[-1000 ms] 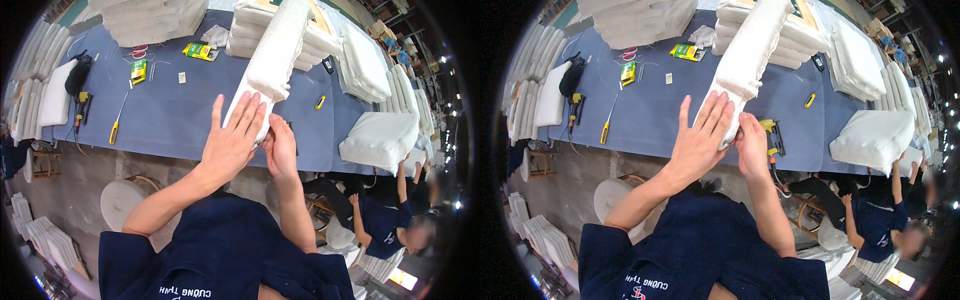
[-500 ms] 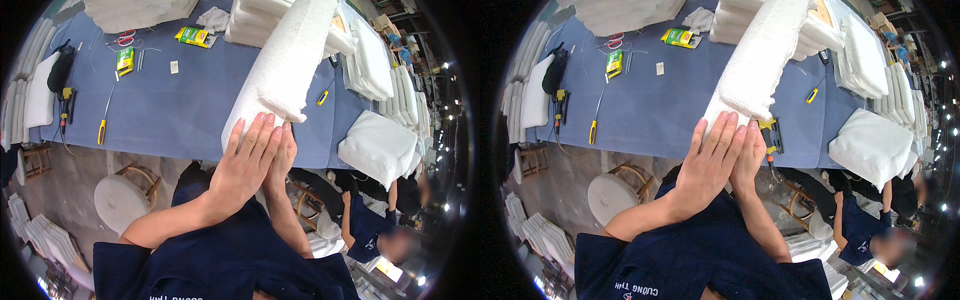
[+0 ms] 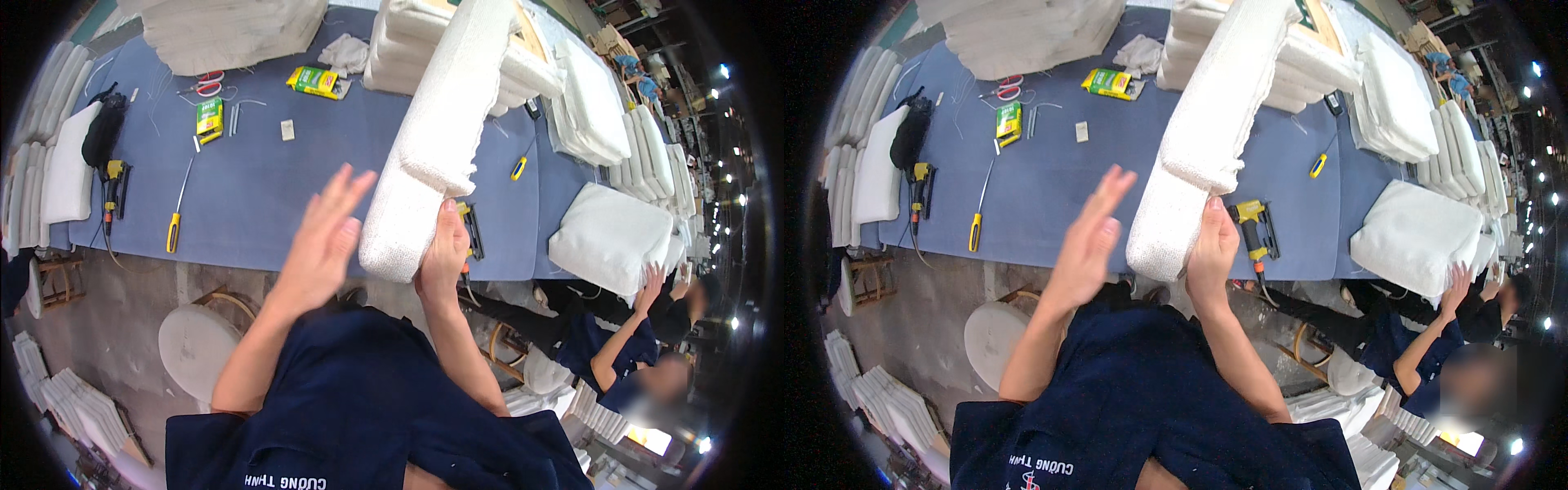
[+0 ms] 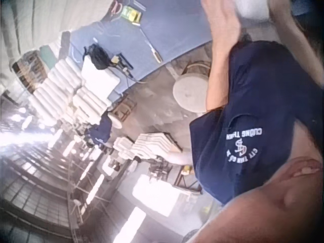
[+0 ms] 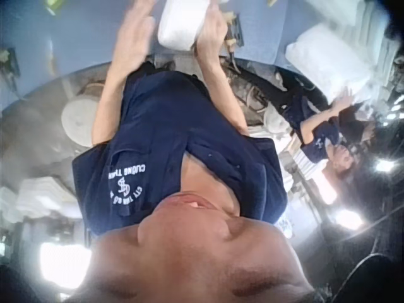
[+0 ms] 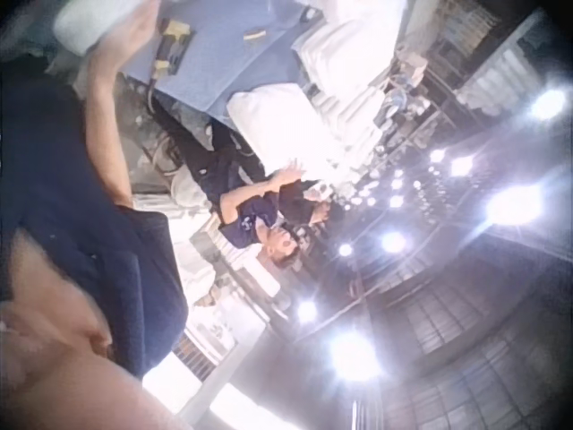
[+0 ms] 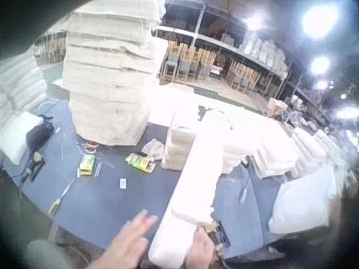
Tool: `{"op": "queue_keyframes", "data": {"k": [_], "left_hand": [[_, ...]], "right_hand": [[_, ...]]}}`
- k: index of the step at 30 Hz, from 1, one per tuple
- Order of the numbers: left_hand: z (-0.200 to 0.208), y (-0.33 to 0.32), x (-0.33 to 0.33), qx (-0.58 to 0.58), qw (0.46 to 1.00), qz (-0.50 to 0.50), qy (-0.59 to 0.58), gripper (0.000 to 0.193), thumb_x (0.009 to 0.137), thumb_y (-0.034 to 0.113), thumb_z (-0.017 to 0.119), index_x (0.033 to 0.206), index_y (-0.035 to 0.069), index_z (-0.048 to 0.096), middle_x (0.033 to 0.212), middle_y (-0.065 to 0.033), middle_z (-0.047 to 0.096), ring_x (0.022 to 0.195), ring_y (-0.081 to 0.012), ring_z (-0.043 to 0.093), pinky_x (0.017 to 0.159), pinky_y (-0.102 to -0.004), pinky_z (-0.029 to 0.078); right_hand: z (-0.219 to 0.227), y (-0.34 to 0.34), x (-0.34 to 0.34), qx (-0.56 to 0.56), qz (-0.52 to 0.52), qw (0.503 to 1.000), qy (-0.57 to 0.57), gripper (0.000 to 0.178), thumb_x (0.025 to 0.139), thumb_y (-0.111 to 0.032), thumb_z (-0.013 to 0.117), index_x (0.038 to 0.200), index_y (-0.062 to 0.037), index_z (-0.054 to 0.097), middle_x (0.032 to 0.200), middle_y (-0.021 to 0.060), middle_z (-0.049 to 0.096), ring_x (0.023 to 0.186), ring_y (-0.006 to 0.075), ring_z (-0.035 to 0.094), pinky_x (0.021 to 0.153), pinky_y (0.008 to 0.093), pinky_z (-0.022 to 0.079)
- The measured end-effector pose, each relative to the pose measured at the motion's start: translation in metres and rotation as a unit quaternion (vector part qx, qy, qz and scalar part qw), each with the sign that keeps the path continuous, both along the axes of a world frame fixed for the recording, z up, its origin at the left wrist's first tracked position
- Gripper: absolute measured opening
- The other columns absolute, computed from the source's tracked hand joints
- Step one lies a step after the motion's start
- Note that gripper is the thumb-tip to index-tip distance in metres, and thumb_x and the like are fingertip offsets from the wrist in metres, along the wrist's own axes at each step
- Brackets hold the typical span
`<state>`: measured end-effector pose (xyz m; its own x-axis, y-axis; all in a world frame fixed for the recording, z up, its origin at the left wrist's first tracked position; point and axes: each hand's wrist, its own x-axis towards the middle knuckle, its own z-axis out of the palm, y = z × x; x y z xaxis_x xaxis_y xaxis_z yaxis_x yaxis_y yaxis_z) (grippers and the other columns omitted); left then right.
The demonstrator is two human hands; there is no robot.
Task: The person wraps white foam cushions with a white fabric cover and secures the fabric to the wooden base using a pneumatic staple gun. They repeatedly fold the fabric edges, align the cushion, and staple the material to the underside of the cushion frame.
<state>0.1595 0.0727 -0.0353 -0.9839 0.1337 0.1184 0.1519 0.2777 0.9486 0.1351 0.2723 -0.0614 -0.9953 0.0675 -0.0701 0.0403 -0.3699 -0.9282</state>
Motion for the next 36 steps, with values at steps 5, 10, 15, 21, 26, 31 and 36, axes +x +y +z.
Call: {"op": "queue_keyframes", "data": {"k": [5, 10, 15, 21, 26, 31, 36], "left_hand": [[0.012, 0.024, 0.001, -0.101, 0.994, 0.0, -0.03, 0.055, 0.113, 0.035, 0.041, 0.168, 0.024, 0.038, 0.167, -0.0311, 0.032, 0.133, -0.0547, 0.056, 0.109, -0.0582, 0.049], [0.028, 0.016, 0.003, -0.215, 0.976, 0.007, -0.039, 0.057, 0.111, 0.028, 0.047, 0.167, 0.025, 0.039, 0.154, -0.0373, 0.037, 0.119, -0.0575, 0.062, 0.099, -0.0563, 0.056], [0.035, 0.016, 0.002, -0.287, 0.956, 0.031, -0.062, 0.062, 0.109, 0.02, 0.049, 0.169, 0.022, 0.034, 0.153, -0.0358, 0.037, 0.131, -0.0559, 0.052, 0.109, -0.0537, 0.048], [0.031, 0.023, 0.009, -0.357, 0.922, 0.087, -0.12, 0.069, 0.105, 0.011, 0.052, 0.17, 0.023, 0.031, 0.155, -0.0357, 0.034, 0.136, -0.056, 0.048, 0.112, -0.0544, 0.046], [0.019, 0.014, 0.011, -0.38, 0.915, 0.11, -0.075, 0.073, 0.103, 0.012, 0.058, 0.169, 0.025, 0.032, 0.15, -0.0375, 0.037, 0.133, -0.0554, 0.048, 0.099, -0.0529, 0.056], [0.025, 0.025, 0.004, -0.388, 0.912, 0.101, -0.081, 0.073, 0.103, 0.016, 0.062, 0.169, 0.027, 0.031, 0.151, -0.0387, 0.037, 0.134, -0.056, 0.048, 0.098, -0.0523, 0.056], [0.034, 0.043, 0.005, -0.413, 0.9, 0.105, -0.093, 0.075, 0.103, 0.018, 0.065, 0.169, 0.028, 0.031, 0.15, -0.0391, 0.037, 0.134, -0.0565, 0.047, 0.095, -0.0527, 0.057]], "right_hand": [[-0.001, -0.032, -0.007, 0.006, -0.035, 0.999, -0.004, 0.045, 0.119, -0.032, 0.041, 0.126, 0.0047, 0.066, 0.113, 0.0077, 0.073, 0.099, 0.0116, 0.068, 0.087, 0.0297, 0.055], [-0.004, -0.061, -0.008, 0.043, -0.075, 0.996, -0.022, 0.043, 0.118, -0.03, 0.044, 0.113, 0.0045, 0.069, 0.098, 0.0025, 0.071, 0.088, 0.007, 0.061, 0.077, 0.0281, 0.052], [0.007, -0.075, -0.013, 0.03, -0.048, 0.997, -0.046, 0.041, 0.117, -0.031, 0.048, 0.109, 0.0033, 0.069, 0.095, 0.0004, 0.069, 0.087, 0.005, 0.058, 0.076, 0.0266, 0.05], [-0.039, 0.001, -0.046, 0.024, 0.29, 0.951, -0.109, 0.027, 0.113, -0.027, 0.058, 0.108, -0.0021, 0.066, 0.088, 0.0063, 0.068, 0.084, 0.0156, 0.066, 0.077, 0.0322, 0.052], [-0.197, 0.152, -0.048, 0.747, -0.035, 0.664, -0.02, 0.069, 0.082, -0.018, 0.086, 0.14, -0.007, 0.052, 0.117, 0.021, 0.063, 0.113, 0.0432, 0.061, 0.096, 0.0499, 0.05], [-0.263, 0.22, -0.051, 0.67, 0.014, 0.735, -0.104, 0.084, 0.079, -0.011, 0.084, 0.152, -0.0091, 0.042, 0.123, 0.0295, 0.062, 0.118, 0.0511, 0.06, 0.099, 0.055, 0.051], [-0.205, 0.226, -0.08, 0.506, 0.14, 0.844, -0.111, 0.076, 0.077, -0.008, 0.079, 0.147, -0.0066, 0.049, 0.123, 0.0305, 0.07, 0.114, 0.0511, 0.067, 0.098, 0.052, 0.054]]}}
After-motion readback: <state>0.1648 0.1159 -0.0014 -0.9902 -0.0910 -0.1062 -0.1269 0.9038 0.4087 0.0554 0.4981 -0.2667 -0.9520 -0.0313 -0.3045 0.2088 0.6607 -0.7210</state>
